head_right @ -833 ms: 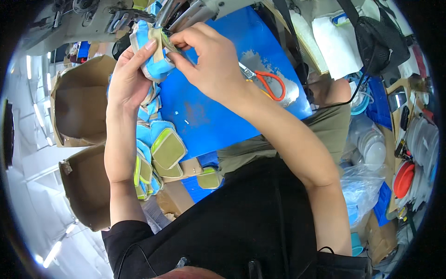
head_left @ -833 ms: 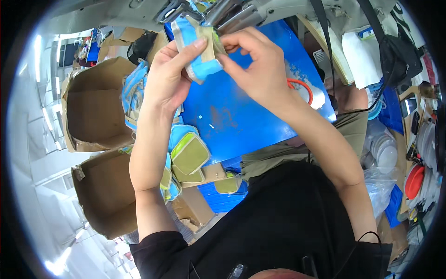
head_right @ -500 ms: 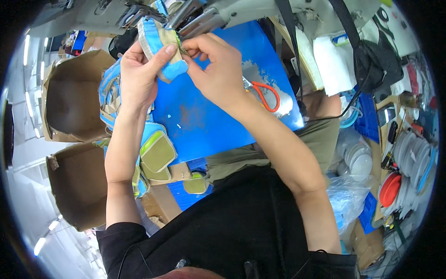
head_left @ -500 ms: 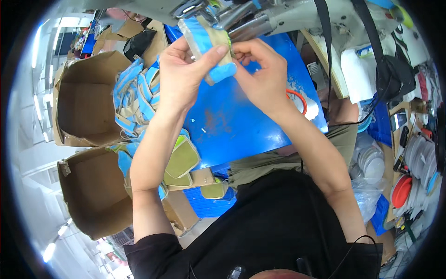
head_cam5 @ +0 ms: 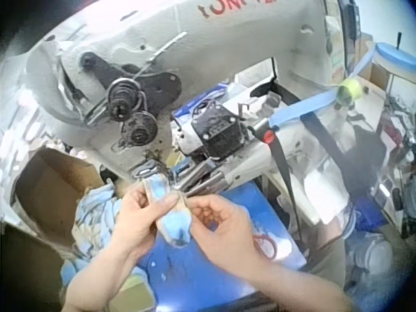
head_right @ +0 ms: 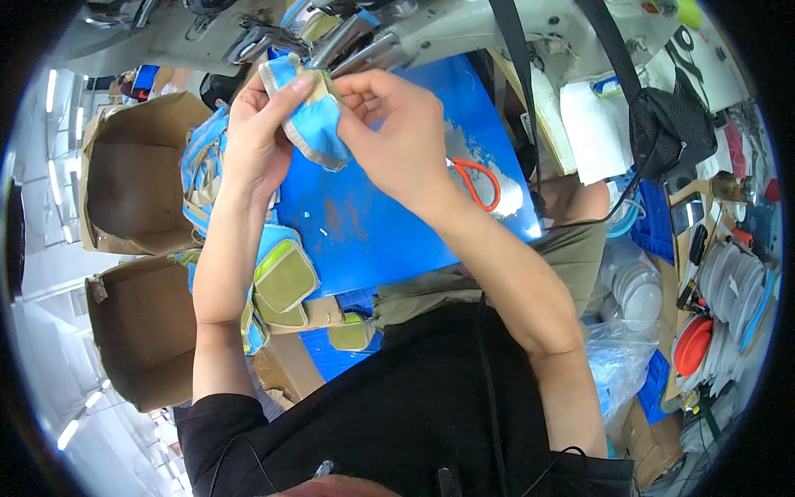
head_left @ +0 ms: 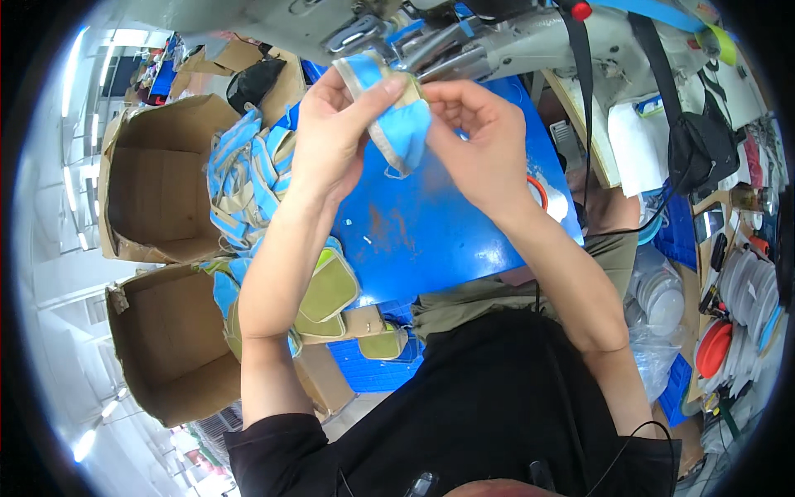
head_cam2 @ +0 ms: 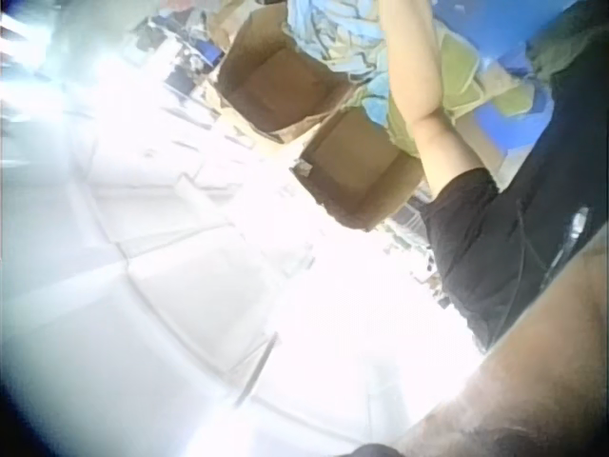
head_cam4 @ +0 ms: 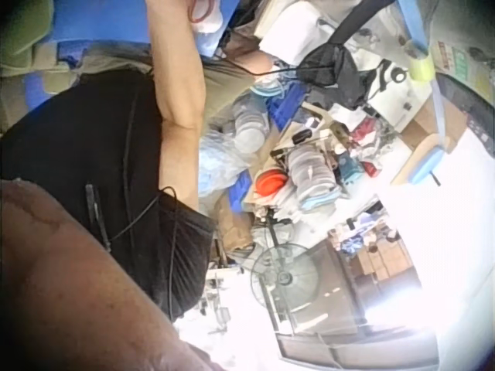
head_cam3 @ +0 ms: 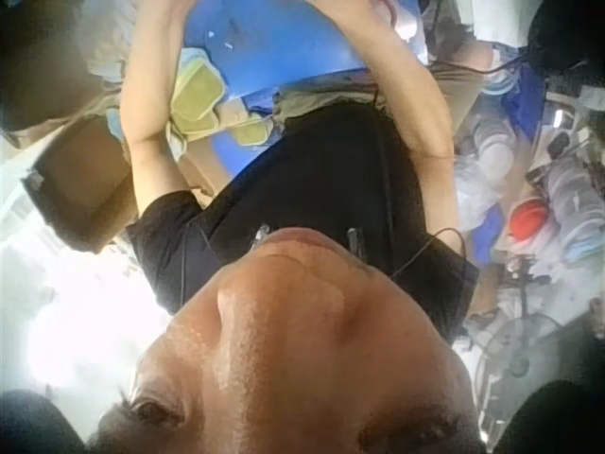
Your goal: The person sews light blue and beige fabric pouches using a sewing machine, then trims excess threads with scissors. They repeatedly flip pouches inside out, align edges, and stitch seams before cutting threads and inspecting the finished items.
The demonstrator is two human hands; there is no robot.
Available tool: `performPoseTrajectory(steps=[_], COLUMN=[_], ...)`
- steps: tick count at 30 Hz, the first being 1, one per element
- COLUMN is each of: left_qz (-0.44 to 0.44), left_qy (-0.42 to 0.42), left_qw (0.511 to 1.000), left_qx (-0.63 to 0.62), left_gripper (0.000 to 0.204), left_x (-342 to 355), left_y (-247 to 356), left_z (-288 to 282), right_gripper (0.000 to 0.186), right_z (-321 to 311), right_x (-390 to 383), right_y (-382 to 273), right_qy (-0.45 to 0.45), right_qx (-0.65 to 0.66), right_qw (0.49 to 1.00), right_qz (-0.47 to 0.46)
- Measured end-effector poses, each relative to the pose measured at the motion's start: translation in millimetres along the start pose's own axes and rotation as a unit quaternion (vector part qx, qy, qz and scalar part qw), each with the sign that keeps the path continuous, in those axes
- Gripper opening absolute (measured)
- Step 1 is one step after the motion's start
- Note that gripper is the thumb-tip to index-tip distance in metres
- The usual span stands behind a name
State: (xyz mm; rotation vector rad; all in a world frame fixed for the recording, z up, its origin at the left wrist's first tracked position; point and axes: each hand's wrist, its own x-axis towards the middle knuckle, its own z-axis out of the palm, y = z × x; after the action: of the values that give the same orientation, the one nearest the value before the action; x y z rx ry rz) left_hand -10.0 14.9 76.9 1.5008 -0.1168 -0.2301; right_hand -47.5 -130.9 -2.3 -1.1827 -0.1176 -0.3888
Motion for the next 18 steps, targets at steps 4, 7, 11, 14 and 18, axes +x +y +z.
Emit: performPoseTrajectory(steps=[4, 7, 11, 14, 18], left_qz=[0.042, 0.055, 0.051, 0.049, 0.043], left_qy=[-0.006, -0.011, -0.002, 0.004, 0.011], left_qw=[0.999, 0.997, 0.998, 0.998, 0.998], left_qx=[0.034, 0.052, 0.048, 0.041, 0.037], left_gripper=[0.041, 0.042, 0.042, 0.043, 0.045], left_x=[-9.3, -6.2, -5.9, -4.8, 0.5], left_y=[-3.9, -6.8, -5.5, -5.1, -3.4], left_z=[2.0, 0.9, 2.0, 3.9, 3.0], right_gripper=[0.021, 0.022, 0.022, 0.022, 0.022], right_z=[-2.1, -4.0, -4.9, -5.6, -6.4], right_x=[-0.5, -0.9, -0.1, -1.0, -2.1], right_y=[-1.4, 0.5, 3.6, 1.2, -6.1], right_qy=[-0.010, -0.014, -0.018, -0.021, -0.036], right_qx=[-0.006, -0.012, -0.018, -0.028, 0.011], right_qw=[1.000, 1.000, 1.000, 0.999, 0.998], right_qz=[-0.004, -0.010, -0.014, 0.007, 0.049])
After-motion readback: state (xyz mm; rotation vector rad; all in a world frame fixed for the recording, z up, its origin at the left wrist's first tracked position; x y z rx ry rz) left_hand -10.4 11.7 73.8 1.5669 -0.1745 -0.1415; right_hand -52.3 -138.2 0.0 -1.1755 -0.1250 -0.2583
